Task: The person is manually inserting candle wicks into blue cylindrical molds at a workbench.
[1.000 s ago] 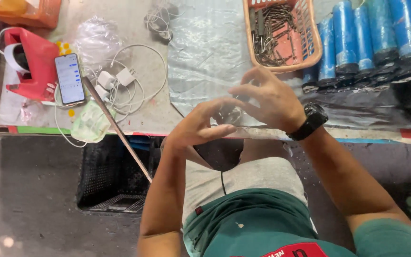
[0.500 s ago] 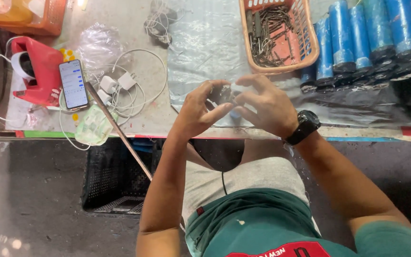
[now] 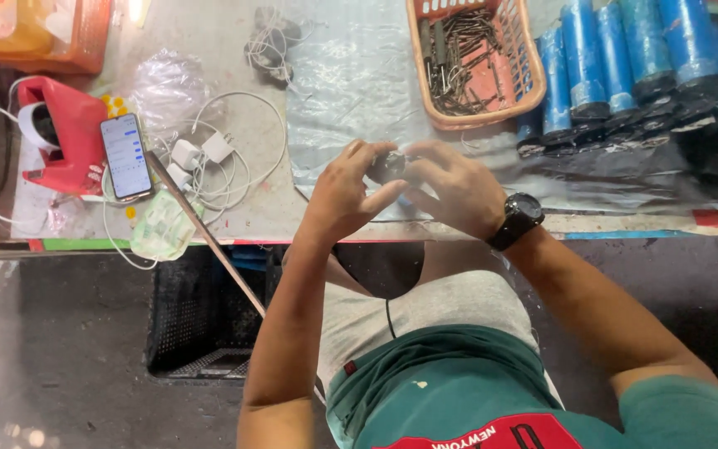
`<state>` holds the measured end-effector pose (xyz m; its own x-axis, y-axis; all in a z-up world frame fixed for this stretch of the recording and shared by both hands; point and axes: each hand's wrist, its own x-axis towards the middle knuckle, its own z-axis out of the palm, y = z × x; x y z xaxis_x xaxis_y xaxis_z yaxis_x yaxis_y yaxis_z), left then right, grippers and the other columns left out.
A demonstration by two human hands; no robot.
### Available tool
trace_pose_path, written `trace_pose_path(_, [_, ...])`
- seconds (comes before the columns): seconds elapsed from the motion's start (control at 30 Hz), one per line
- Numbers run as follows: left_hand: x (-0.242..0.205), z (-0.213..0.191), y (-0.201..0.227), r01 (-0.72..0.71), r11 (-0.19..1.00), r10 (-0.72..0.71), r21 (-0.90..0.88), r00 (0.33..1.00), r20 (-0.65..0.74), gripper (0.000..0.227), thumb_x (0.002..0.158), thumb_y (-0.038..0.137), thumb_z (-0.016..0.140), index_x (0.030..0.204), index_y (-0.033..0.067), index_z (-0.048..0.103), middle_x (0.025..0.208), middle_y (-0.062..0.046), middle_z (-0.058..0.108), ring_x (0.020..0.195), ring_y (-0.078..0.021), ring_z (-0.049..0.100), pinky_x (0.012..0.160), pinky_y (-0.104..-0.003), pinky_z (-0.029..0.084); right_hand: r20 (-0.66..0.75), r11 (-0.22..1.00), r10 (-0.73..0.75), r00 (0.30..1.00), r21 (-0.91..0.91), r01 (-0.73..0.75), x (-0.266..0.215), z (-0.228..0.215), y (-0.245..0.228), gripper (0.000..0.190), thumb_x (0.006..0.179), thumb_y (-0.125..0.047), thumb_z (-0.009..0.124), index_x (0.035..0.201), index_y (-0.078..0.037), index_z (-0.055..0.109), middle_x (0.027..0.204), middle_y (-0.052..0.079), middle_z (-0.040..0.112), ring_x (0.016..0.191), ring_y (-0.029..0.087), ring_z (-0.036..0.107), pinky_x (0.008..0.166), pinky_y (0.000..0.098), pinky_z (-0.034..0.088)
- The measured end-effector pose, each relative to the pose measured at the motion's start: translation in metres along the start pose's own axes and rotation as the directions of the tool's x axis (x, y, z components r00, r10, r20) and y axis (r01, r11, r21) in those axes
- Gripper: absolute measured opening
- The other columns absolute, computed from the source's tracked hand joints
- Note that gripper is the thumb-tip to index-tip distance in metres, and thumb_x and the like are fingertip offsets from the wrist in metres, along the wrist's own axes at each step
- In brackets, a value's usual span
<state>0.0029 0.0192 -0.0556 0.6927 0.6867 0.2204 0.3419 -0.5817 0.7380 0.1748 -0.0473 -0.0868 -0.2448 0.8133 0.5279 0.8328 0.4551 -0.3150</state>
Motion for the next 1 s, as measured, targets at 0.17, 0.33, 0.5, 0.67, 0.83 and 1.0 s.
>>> trace_pose_path(0.17, [0.002, 0.001, -0.002, 0.016, 0.998, -0.016, 0.058, 1.000, 0.013, 0.041, 0.075, 0.029, 0.062, 0.109, 0.0067, 0.053, 0.084, -0.012, 0.054, 0.072, -0.0286, 0.059, 0.059, -0.035, 0.051, -0.056, 0.984, 0.137, 0.989, 0.124, -0.129, -0.006, 0.005, -0.001, 0.027, 0.071, -0.017, 0.065, 0.092, -0.013, 0.048, 0.100, 0.002, 0.051, 0.078, 0.019, 0.060, 0.061, 0.0276, 0.051])
trace_pose_path(0.33, [0.002, -0.003, 0.005, 0.023, 0.992, -0.025, 0.126, 0.999, 0.020, 0.043, 0.075, 0.032, 0.062, 0.110, 0.0084, 0.052, 0.086, -0.012, 0.053, 0.074, -0.0303, 0.058, 0.061, -0.038, 0.050, -0.078, 0.932, 0.214, 0.974, 0.315, -0.180, -0.008, 0.000, -0.005, 0.030, 0.076, -0.017, 0.062, 0.101, -0.010, 0.047, 0.099, 0.005, 0.051, 0.082, 0.023, 0.060, 0.061, 0.0268, 0.051])
trace_pose_path(0.5, [0.001, -0.003, 0.015, 0.035, 0.968, -0.043, 0.247, 0.999, 0.029, 0.042, 0.074, 0.030, 0.062, 0.110, 0.0107, 0.052, 0.087, -0.007, 0.051, 0.074, -0.0273, 0.060, 0.061, -0.041, 0.050, -0.031, 0.958, 0.153, 0.988, 0.248, -0.140, -0.006, -0.003, -0.004, 0.036, 0.073, -0.015, 0.063, 0.106, -0.009, 0.048, 0.102, 0.005, 0.051, 0.085, 0.022, 0.060, 0.062, 0.0283, 0.051])
trace_pose_path(0.67, [0.002, 0.005, 0.016, 0.021, 0.949, -0.035, 0.313, 0.999, 0.037, 0.043, 0.073, 0.032, 0.062, 0.109, 0.0116, 0.051, 0.086, -0.006, 0.050, 0.072, -0.0275, 0.060, 0.059, -0.042, 0.050, -0.022, 0.908, 0.266, 0.964, 0.342, -0.242, -0.014, 0.009, -0.001, 0.044, 0.076, -0.015, 0.062, 0.114, -0.008, 0.042, 0.102, 0.010, 0.051, 0.089, 0.026, 0.059, 0.063, 0.0318, 0.051])
trace_pose_path(0.83, [0.005, 0.011, 0.017, 0.026, 0.945, -0.038, 0.326, 0.999, 0.033, 0.041, 0.072, 0.033, 0.063, 0.107, 0.0131, 0.052, 0.087, -0.004, 0.048, 0.074, -0.0257, 0.059, 0.060, -0.042, 0.050, -0.036, 0.900, 0.293, 0.955, 0.347, -0.263, -0.015, 0.010, -0.002, 0.042, 0.085, -0.033, 0.051, 0.117, -0.008, 0.041, 0.098, 0.011, 0.054, 0.089, 0.026, 0.059, 0.061, 0.0325, 0.051])
trace_pose_path(1.0, [0.006, 0.014, 0.014, -0.001, 0.955, -0.003, 0.296, 1.000, 0.011, 0.041, 0.072, 0.034, 0.065, 0.108, 0.0168, 0.053, 0.086, -0.004, 0.044, 0.074, -0.0284, 0.058, 0.058, -0.043, 0.049, -0.050, 0.909, 0.291, 0.955, 0.325, -0.260, -0.012, 0.007, -0.004, 0.048, 0.085, -0.038, 0.051, 0.120, -0.006, 0.039, 0.097, 0.014, 0.057, 0.087, 0.029, 0.060, 0.058, 0.0331, 0.051])
